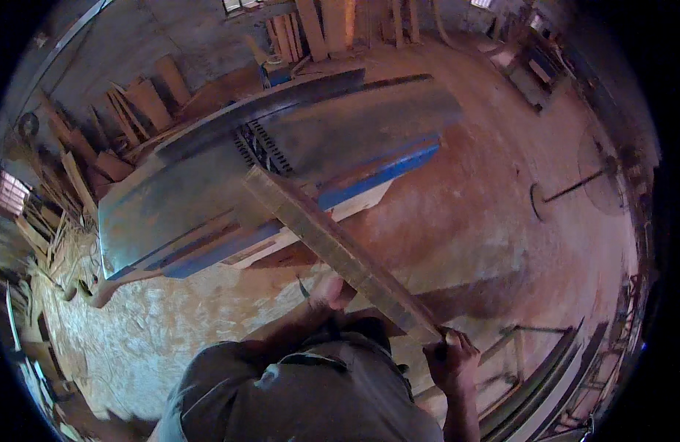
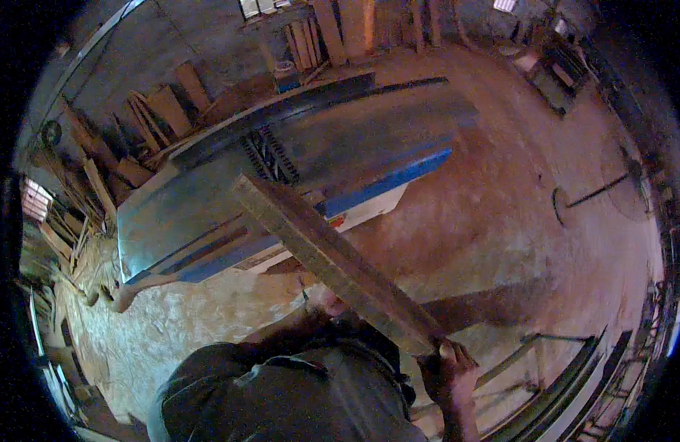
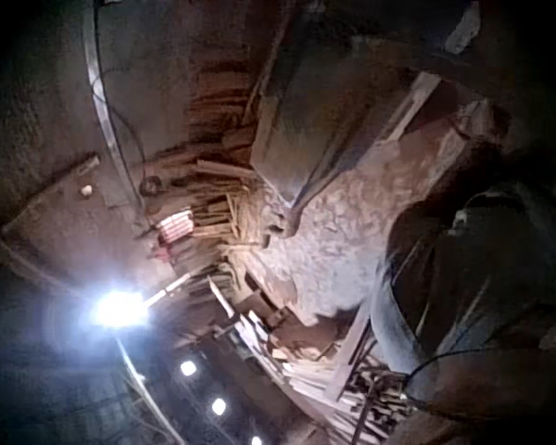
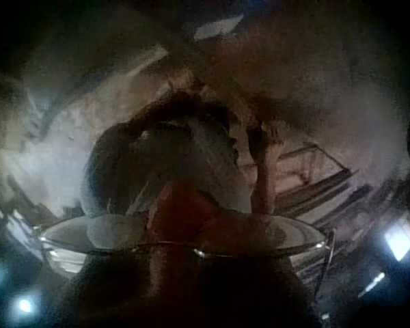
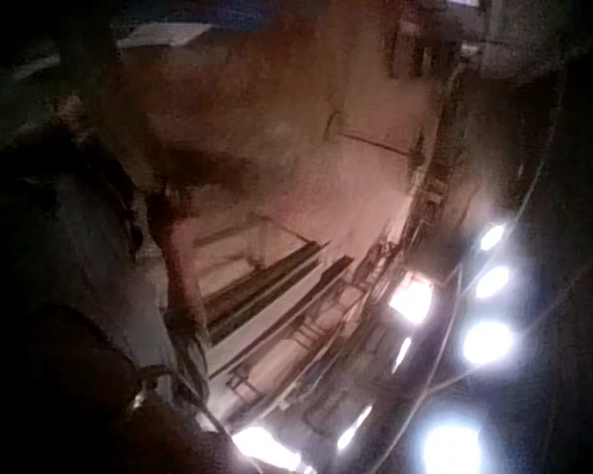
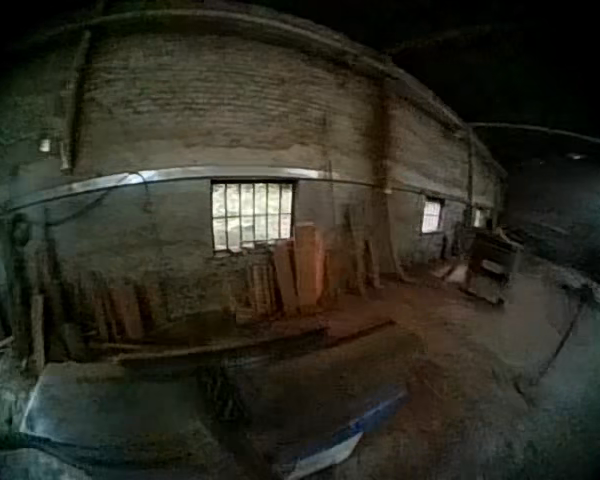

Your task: The person measures a wooden plank with a tape measure, marks it, and cuts it on a table saw. They then flip the plank and cut the other side, measure the resulting pieces, and stack them on a nearby surface.

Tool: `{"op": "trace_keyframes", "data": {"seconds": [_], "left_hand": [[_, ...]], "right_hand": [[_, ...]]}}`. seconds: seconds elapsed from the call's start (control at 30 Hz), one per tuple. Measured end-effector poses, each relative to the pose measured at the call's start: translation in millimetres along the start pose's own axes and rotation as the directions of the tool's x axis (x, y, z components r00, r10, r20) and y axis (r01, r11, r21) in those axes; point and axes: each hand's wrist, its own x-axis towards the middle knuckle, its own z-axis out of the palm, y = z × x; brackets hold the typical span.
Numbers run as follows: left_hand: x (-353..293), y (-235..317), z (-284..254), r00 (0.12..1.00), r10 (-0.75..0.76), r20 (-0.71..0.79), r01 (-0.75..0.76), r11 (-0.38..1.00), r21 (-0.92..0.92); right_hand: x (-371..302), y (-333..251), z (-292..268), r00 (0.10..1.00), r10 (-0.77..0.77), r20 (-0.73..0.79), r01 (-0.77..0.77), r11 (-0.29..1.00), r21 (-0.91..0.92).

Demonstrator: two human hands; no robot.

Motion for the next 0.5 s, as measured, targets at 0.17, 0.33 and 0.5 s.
{"op": "trace_keyframes", "data": {"seconds": [0.17,0.33,0.5], "left_hand": [[82,30,55,0.978,0.159,-0.138,-0.140,0.981,0.137],[183,46,67,0.968,0.177,-0.175,-0.205,0.966,-0.160],[262,88,94,0.909,0.202,-0.365,-0.255,0.961,-0.104]], "right_hand": [[95,89,-13,0.991,-0.087,0.102,0.088,0.996,-0.002],[222,156,-25,0.962,-0.231,0.143,0.239,0.970,-0.042],[359,198,-40,0.908,-0.328,0.260,0.356,0.932,-0.070]]}}
